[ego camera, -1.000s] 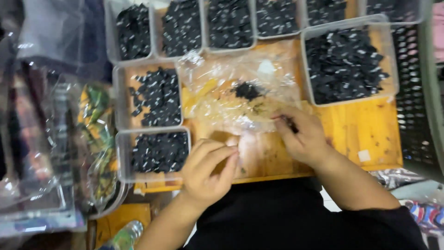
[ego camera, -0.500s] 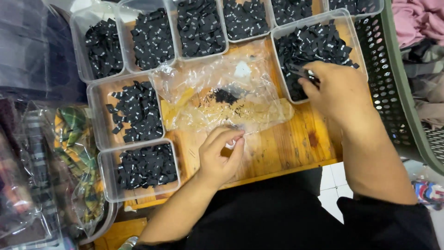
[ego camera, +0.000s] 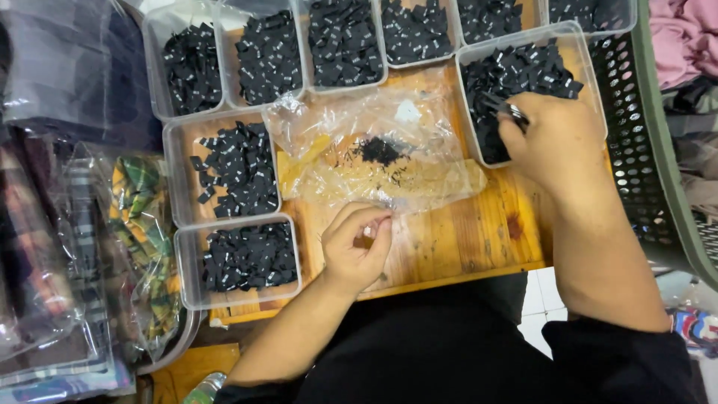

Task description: Trimming excess material from small black fabric labels using hand snips.

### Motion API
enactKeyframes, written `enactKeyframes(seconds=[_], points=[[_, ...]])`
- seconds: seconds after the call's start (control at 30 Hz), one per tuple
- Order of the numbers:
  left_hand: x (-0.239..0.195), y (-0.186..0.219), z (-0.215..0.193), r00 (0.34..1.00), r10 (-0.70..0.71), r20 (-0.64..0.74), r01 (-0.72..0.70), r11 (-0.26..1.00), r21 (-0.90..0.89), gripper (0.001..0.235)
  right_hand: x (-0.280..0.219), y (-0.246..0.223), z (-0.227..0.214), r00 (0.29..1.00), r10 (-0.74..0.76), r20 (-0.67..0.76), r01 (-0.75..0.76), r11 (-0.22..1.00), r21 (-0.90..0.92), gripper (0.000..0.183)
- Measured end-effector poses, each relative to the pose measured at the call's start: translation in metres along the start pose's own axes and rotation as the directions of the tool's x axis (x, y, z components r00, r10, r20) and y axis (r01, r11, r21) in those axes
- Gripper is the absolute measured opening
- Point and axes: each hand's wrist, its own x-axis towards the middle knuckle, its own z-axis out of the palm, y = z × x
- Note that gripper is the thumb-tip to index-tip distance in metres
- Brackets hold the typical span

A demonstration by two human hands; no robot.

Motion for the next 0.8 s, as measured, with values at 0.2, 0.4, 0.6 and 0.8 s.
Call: enactKeyframes(seconds=[0.2, 0.4, 0.6, 0.8], points=[[-0.008, 0.000, 0.002, 0.991, -0.132, 0.024, 0.134, 0.982, -0.130, 0.018, -0.040, -0.033, -0.006, 0.929, -0.136, -0.343, 0.141, 0.990, -0.010, 0.019], [-0.008, 0.004, 0.020, 0.863, -0.485, 0.139, 0.486, 0.724, -0.489, 0.027, -0.063, -0.103, 0.017, 0.759, -0.396, -0.516, 0.469, 0.883, 0.012, 0.018], [-0.005, -0.013, 0.020, 0.839, -0.540, 0.064, 0.491, 0.701, -0.518, 0.026, -0.051, -0.114, 0.016, 0.729, -0.513, -0.453, 0.584, 0.812, 0.020, 0.018], [-0.005, -0.023, 0.017, 0.771, -0.630, -0.093, 0.464, 0.655, -0.597, 0.023, -0.046, -0.119, 0.006, 0.803, -0.549, -0.233, 0.596, 0.718, 0.360, 0.042]])
